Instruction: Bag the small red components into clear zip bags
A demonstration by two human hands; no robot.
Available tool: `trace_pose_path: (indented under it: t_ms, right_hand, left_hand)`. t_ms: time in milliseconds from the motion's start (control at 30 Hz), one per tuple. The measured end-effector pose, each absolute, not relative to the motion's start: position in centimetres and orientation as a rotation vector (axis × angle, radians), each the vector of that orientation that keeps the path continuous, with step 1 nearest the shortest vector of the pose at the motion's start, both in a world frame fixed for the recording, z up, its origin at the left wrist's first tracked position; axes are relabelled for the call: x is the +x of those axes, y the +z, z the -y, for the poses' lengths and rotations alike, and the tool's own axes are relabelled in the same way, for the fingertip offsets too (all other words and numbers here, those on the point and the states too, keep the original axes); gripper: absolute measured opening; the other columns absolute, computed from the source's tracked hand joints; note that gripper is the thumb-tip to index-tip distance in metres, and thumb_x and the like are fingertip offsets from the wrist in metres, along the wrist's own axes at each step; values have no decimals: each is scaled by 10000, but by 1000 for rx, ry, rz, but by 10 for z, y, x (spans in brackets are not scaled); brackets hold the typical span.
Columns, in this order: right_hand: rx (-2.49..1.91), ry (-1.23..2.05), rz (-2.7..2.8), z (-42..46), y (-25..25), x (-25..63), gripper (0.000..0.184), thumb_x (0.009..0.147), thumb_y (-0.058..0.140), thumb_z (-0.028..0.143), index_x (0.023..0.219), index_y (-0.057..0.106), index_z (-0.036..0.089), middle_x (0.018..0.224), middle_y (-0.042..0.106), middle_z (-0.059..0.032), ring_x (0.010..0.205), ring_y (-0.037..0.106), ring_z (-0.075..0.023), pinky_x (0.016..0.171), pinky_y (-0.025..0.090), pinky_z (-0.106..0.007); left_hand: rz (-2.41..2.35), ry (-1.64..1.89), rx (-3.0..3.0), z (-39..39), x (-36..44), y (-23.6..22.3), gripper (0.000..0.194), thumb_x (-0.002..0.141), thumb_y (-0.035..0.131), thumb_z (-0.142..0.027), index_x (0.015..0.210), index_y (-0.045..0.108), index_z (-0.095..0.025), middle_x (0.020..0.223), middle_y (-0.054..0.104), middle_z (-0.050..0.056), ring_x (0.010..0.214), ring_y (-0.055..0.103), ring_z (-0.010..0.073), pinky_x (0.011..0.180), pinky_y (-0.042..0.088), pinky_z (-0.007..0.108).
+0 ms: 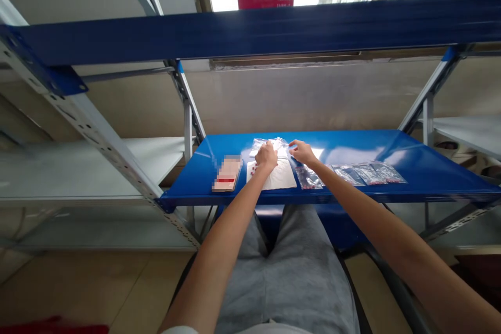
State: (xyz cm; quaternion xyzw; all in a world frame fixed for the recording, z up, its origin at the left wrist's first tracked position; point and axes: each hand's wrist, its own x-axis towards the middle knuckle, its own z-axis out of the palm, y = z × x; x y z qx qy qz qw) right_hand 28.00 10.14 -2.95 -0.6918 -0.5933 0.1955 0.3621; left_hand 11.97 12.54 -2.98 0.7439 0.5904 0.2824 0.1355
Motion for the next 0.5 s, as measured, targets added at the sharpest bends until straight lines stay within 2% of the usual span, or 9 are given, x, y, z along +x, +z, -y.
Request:
trace_pose_path:
  t_ms: [167,300,400,500]
  right_hand:
    - [-1796,567,1437,-116,-41,271,306,787,653,114,1086,707,146,980,739,-103,738,665,-182,665,525,-274]
    - [-1757,625,1351,-114,-41,271,293,787,649,123,1075,694,151,1009,723,-130,794,680,-215,638,545,-291]
    - [-1709,669,1259,-109,-36,274,323,833,645,212,1152,644,156,1067,705,-153,846,694,-232,624,564,-296]
    - [-1623,729,1162,-98,-29,280,453,896,614,344,1317,527,199,1120,698,-137,898,714,-218,671,588,-293]
  left_hand:
    - [-1730,761,2087,-135,125,-34,167,955,561,-155,996,715,-107,1060,741,203,990,710,296,829,514,349]
    - [-1690,819,2043,-132,126,-32,178,953,551,-140,997,719,-101,1064,742,203,971,709,278,800,517,335]
    - [-1618,905,2040,-125,126,-27,180,963,546,-149,1024,711,-110,1105,731,198,1011,696,265,813,515,334]
    - [-1479,989,2064,-113,125,-19,145,959,569,-158,966,711,-128,1106,734,167,1018,686,234,827,513,315]
